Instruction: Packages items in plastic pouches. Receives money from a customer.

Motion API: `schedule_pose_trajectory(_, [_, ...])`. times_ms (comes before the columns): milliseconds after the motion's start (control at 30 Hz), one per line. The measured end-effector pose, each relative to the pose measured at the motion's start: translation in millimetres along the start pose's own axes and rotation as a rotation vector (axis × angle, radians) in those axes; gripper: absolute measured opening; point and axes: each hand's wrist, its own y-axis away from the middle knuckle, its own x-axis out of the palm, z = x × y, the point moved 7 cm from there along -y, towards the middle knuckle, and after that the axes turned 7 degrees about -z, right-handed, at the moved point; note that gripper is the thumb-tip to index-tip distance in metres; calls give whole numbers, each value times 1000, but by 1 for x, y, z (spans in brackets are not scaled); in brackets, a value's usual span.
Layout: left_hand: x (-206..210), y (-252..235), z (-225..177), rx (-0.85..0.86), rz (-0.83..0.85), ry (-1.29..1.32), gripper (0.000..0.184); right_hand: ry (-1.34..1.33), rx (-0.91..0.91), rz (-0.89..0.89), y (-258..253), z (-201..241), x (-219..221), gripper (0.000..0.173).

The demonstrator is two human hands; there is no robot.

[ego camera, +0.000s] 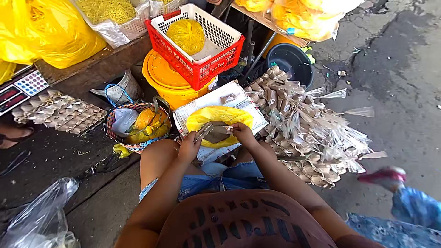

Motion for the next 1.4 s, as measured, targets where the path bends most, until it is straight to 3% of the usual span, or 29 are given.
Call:
schedule_pose_trajectory(300, [9, -5, -5, 39, 53, -16, 41, -96, -69, -23, 4, 48, -57, 15])
schedule_pose_trajectory(567, [12, 1, -6, 55, 53, -24, 38, 219, -203, 204, 2, 78, 1, 23])
schedule_pose_trajectory(700, [10, 1, -5, -1, 37, 46, 42, 359, -430, 217, 28, 114, 30, 26])
schedule_pose_trajectory(833, [5, 1, -1, -43, 3, 107, 39, 308, -737, -26, 46, 136, 3, 20])
schedule_pose_trajectory(967, [2, -2, 3, -94, -3, 115, 39, 210, -578, -205, 27, 109, -49, 18])
schedule_pose_trajectory(1067, [2, -4, 3, -106, -12, 126, 37, 382, -251, -152, 0, 52, -53, 25])
schedule_pose_trajectory(1133, [2, -6, 2, -100, -17, 130, 37, 511, -147, -106, -6, 18, -41, 28])
schedule_pose_trajectory(1267, [3, -3, 1, -103, -9, 113, 37, 532, -186, -129, -1, -14, -12, 25])
schedule_pose_trajectory(1400, [3, -1, 3, -106, -10, 93, 37, 440, -254, -116, 3, -10, 7, 23])
